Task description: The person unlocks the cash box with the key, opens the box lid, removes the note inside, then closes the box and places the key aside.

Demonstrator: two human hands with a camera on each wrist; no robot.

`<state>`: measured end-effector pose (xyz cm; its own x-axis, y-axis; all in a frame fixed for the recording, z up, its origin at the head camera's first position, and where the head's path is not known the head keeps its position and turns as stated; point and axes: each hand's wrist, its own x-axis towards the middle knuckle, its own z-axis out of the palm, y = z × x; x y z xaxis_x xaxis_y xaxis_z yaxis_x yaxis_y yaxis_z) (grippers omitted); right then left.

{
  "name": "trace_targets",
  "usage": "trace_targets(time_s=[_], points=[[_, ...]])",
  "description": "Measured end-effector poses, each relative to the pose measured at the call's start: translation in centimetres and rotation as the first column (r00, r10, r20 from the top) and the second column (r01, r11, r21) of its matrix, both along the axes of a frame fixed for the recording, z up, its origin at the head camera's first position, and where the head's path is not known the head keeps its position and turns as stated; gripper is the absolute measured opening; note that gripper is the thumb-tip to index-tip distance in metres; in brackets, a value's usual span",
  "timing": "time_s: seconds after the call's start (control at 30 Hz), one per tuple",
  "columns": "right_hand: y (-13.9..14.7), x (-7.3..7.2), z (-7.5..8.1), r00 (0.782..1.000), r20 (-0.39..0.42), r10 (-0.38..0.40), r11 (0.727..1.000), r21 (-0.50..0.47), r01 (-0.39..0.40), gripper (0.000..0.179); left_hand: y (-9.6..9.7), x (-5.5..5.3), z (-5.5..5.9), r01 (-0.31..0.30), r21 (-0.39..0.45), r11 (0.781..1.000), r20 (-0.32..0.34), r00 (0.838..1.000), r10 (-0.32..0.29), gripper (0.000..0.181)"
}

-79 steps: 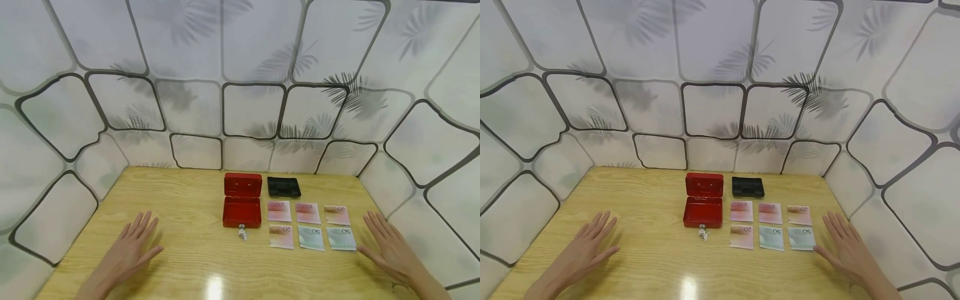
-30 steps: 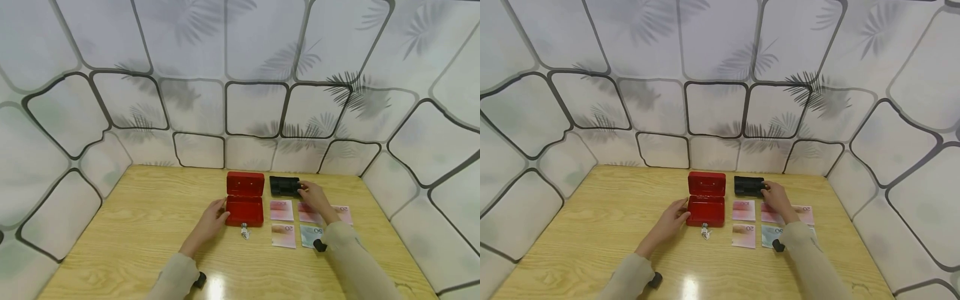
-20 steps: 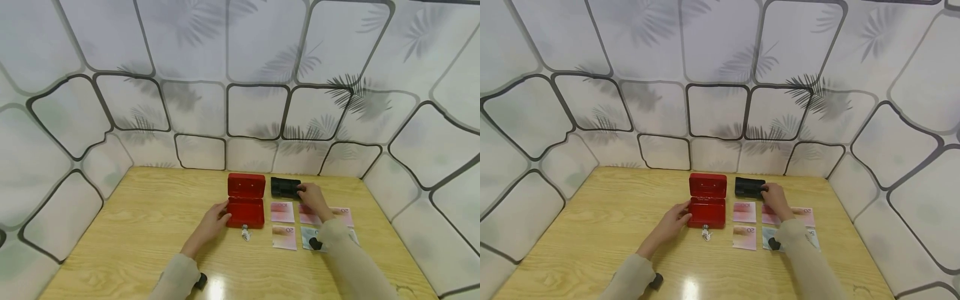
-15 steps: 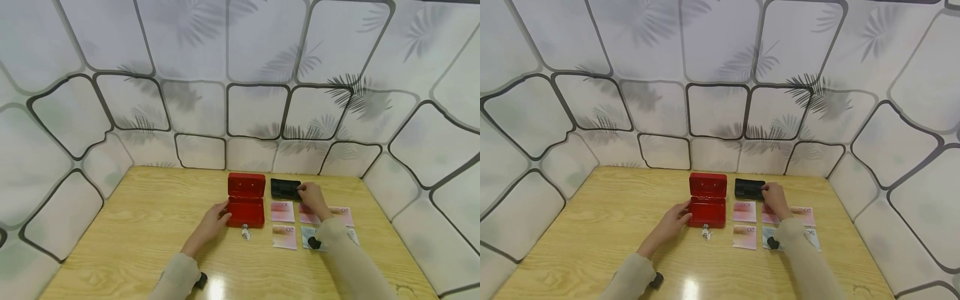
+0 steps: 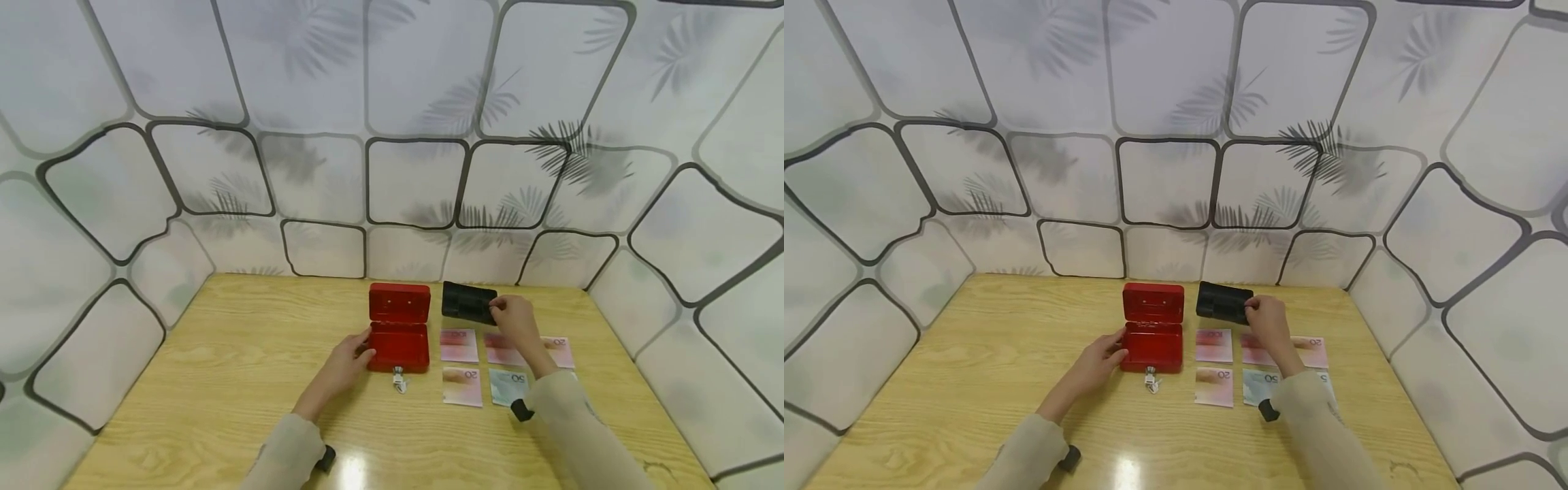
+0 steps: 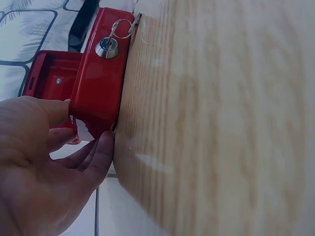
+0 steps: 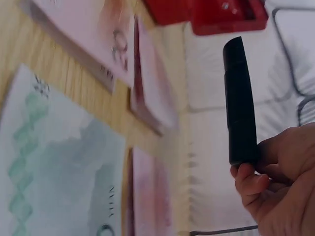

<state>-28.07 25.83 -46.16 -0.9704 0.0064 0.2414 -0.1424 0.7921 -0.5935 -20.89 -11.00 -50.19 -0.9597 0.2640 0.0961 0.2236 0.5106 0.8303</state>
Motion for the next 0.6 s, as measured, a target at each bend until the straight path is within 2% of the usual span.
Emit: trace_targets(time_s=[0.23,0.37,0.47,0.6], points=[[-1.7,4.2,2.2,0.999,0.035,0.027,1.000,0.004,-0.028,0.014,0.1,0.0,0.1,-0.009,-0.024,1.000,0.008,1.000,0.009,0.053],[-3.1,6.3,2.9,0.996,0.072,0.058,0.998,-0.028,-0.056,0.012,0.1,0.0,0.2,-0.008,-0.024,1.000,0.018,1.000,0.008,0.053],[-4.2,7.3,2.9,0.993,0.093,0.072,0.996,-0.055,-0.067,0.012,0.0,0.0,0.1,-0.005,-0.021,1.000,0.021,1.000,0.006,0.054],[-5.6,7.6,2.4,0.994,0.076,0.073,0.996,-0.053,-0.069,0.010,-0.1,-0.1,-0.2,-0.003,-0.015,1.000,0.017,1.000,0.003,0.054]])
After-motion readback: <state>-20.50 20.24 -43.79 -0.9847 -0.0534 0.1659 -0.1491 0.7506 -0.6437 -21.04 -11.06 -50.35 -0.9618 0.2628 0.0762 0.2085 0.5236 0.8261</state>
